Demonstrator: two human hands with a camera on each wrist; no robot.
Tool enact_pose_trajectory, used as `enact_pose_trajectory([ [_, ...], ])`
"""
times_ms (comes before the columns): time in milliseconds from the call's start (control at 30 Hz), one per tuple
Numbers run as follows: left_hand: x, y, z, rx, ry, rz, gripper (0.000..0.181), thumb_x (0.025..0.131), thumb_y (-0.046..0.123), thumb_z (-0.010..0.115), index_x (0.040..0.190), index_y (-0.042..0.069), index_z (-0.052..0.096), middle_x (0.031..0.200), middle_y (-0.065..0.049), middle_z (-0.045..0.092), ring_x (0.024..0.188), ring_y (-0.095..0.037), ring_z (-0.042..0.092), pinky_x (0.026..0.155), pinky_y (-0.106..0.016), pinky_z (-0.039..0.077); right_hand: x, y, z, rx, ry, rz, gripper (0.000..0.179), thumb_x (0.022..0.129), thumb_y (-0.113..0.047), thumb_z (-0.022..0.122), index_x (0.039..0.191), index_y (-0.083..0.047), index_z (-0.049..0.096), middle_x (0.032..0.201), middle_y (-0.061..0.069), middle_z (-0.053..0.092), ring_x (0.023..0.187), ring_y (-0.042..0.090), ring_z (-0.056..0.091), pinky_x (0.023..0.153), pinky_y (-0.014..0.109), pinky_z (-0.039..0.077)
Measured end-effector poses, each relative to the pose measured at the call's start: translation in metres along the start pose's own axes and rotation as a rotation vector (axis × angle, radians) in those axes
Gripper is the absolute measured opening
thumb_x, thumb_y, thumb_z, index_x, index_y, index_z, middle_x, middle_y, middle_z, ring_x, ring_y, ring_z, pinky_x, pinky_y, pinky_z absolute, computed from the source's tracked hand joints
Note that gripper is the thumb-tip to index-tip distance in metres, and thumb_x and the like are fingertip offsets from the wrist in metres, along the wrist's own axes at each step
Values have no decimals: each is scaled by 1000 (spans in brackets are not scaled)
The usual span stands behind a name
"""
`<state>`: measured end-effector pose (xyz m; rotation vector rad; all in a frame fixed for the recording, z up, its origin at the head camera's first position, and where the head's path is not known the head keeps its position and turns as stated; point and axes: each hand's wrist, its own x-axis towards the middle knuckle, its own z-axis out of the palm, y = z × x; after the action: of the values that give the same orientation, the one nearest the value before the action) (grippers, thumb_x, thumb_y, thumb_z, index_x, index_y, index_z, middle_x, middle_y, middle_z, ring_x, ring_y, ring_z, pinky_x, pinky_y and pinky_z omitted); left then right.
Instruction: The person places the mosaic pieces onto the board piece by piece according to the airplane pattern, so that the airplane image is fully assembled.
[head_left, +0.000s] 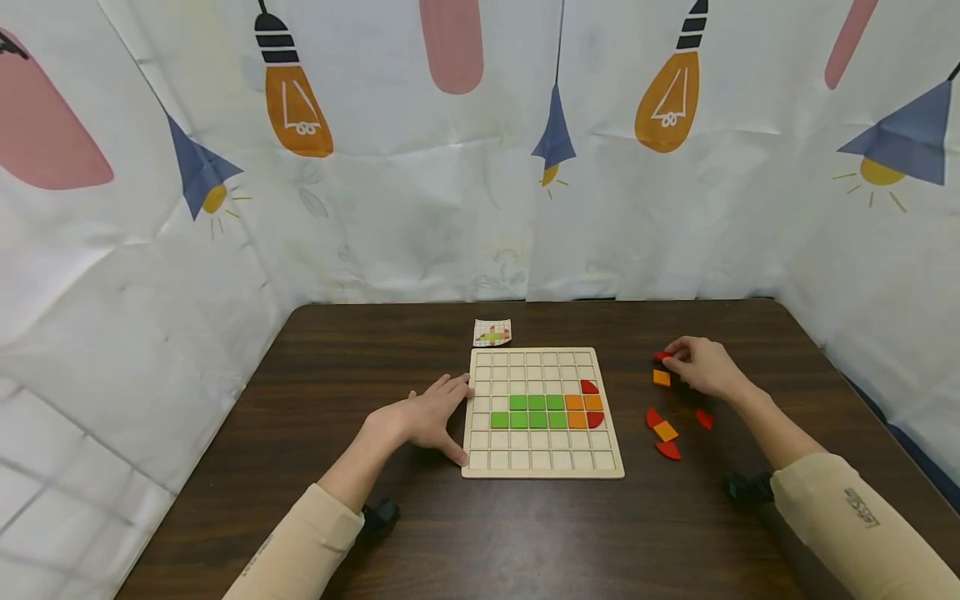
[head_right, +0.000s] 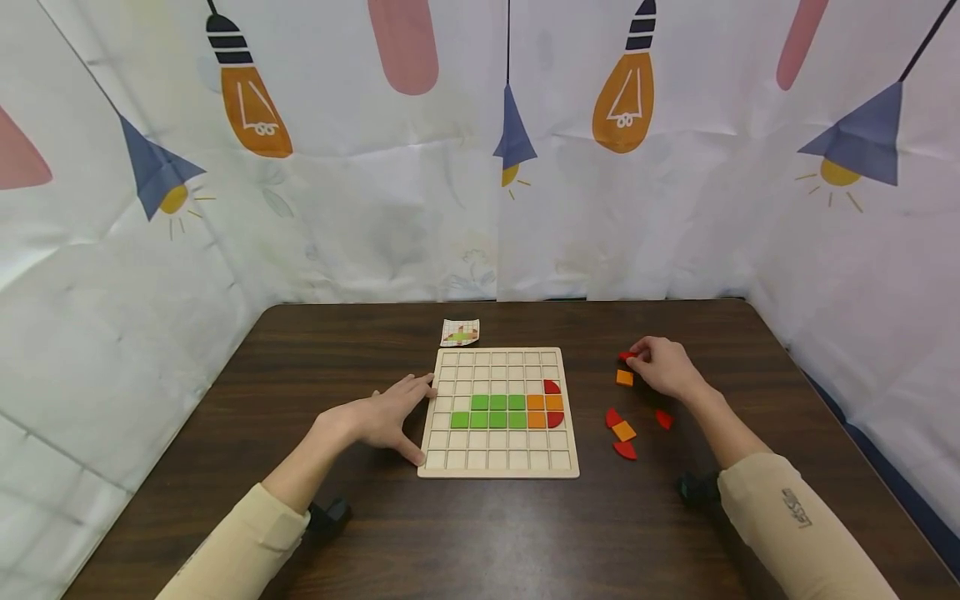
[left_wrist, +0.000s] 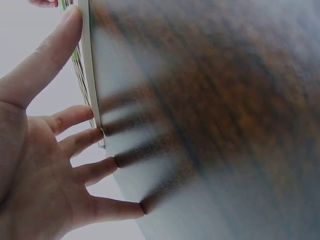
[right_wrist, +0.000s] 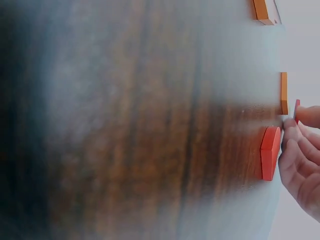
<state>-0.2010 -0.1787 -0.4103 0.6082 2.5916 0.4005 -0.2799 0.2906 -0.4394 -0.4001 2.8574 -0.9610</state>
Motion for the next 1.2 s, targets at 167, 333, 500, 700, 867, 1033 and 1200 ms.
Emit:
enact_pose_trajectory([
  [167, 0, 0, 0, 2, 1, -3, 98, 77, 47, 91, 152, 11, 40, 170, -14, 13, 156, -37, 9, 109, -77, 20, -1, -4, -1, 17, 5, 11, 33, 104, -13, 62, 124, 12, 60, 100, 19, 70, 70, 21, 64, 60, 35, 55],
  [333, 0, 1, 0, 0, 1, -1, 97, 77, 46, 91, 152, 10, 40, 170, -14, 12, 156, -37, 8, 108, -78, 19, 0, -9, -1, 29, 0, 3, 34, 103, -14, 64, 126, 10, 62, 104, 21, 70, 76, 22, 67, 63, 35, 55],
  [500, 0, 1, 0, -1, -3, 0, 97, 77, 46, 91, 152, 10, 40, 170, -13, 12, 156, -38, 8, 108, -78, 19, 2, -17, 2, 56, 2, -1, 35, 101, -18, 68, 126, 6, 65, 108, 19, 70, 81, 23, 67, 67, 36, 54],
  [700, 0, 1, -1, -10, -12, 1, 98, 78, 46, 90, 154, 10, 38, 171, -13, 10, 156, -38, 5, 108, -78, 18, 6, -28, 10, 97, -16, -30, 34, 100, -19, 70, 126, 2, 66, 105, 14, 69, 82, 23, 64, 68, 37, 52],
  [867, 0, 1, -1, -17, -15, 2, 99, 79, 45, 90, 154, 9, 37, 170, -14, 10, 156, -38, 5, 108, -79, 17, 7, -36, 18, 150, -39, -56, 32, 100, -19, 70, 125, 1, 66, 100, 11, 69, 78, 25, 65, 66, 36, 54],
  [1033, 0, 0, 0, -1, -13, -3, 101, 78, 48, 89, 156, 10, 37, 171, -12, 11, 156, -37, 7, 110, -77, 18, 8, -47, 25, 166, -49, -71, 30, 99, -18, 70, 123, -1, 68, 97, 9, 69, 76, 26, 62, 64, 34, 52],
  [1200, -2, -2, 1, 20, 0, -3, 101, 78, 50, 89, 158, 14, 37, 171, -7, 10, 156, -35, 8, 113, -74, 15, 8, -59, 31, 175, -72, -102, 28, 98, -14, 70, 123, -1, 68, 97, 8, 68, 78, 24, 62, 68, 37, 53],
])
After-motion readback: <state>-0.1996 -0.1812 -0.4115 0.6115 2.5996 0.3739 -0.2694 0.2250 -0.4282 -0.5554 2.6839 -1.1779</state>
